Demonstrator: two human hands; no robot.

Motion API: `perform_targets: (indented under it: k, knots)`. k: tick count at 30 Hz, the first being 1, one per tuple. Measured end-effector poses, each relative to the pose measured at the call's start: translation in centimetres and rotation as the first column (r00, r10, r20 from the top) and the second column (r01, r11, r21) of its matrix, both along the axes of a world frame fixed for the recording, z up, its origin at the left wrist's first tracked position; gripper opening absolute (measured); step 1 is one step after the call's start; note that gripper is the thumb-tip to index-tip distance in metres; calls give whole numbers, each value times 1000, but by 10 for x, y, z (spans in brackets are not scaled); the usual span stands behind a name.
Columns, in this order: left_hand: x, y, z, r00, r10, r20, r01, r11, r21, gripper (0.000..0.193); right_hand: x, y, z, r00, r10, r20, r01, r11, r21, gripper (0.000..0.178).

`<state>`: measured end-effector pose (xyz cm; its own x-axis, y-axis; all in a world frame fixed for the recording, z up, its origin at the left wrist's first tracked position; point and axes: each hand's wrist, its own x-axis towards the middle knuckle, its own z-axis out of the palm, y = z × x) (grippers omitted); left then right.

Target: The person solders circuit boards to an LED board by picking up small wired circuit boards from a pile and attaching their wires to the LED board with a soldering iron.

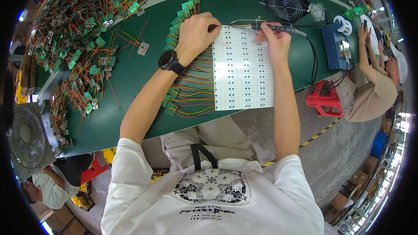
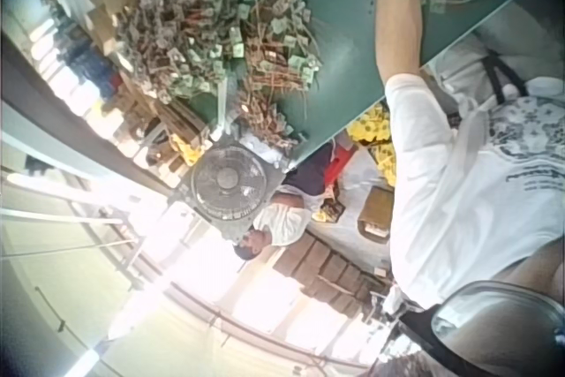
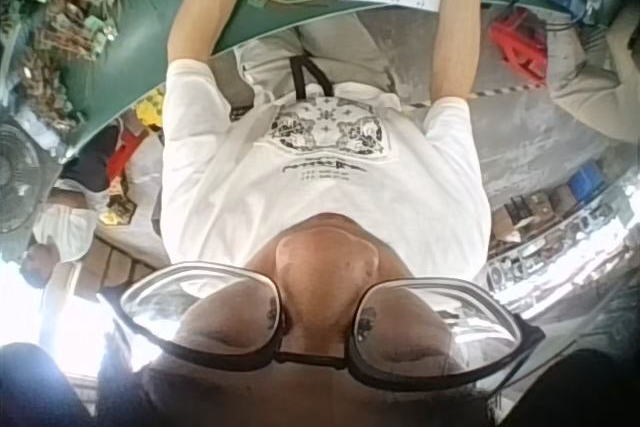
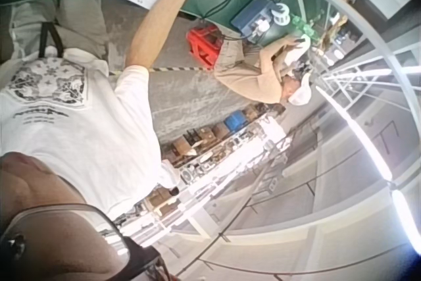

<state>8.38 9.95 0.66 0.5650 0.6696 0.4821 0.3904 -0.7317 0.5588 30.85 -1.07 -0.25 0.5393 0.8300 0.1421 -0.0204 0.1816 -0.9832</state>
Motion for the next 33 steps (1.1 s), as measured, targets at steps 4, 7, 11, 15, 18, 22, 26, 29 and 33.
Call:
perform_targets:
  k: [4,7,11,15,18,22,26,29,33]
  knots:
    - [-1,-1,1,1000,7,-10,-7,1000,-11,12,1,1,-1,999,-7,-42,8,1000,17,20]
    - [-1,0,1,1000,3,5,-3,1000,-1,12,2,1,-2,991,-30,-130,38,997,63,20]
    - [0,0,1,1000,10,0,-10,1000,-2,12,5,-1,-3,993,-73,-93,82,992,96,20]
    - [-1,-3,7,997,-12,78,10,1000,18,15,6,-3,-1,989,-76,-130,86,994,72,19]
    - [0,-3,16,968,-107,226,110,994,1,19,13,0,-1,969,-28,-245,38,999,38,17]
    - [-1,-1,16,983,-184,3,181,967,-180,28,18,0,2,947,18,-322,-13,1000,16,16]
    - [-1,-1,11,991,-129,15,130,991,-28,28,12,-5,-1,976,35,-217,-21,998,65,18]
    - [0,-3,8,993,-115,-21,116,991,69,24,10,-7,-1,989,33,-147,-22,997,77,18]
    - [-2,-1,8,994,-104,-44,107,992,71,20,9,-6,-2,997,15,-70,-8,996,93,18]
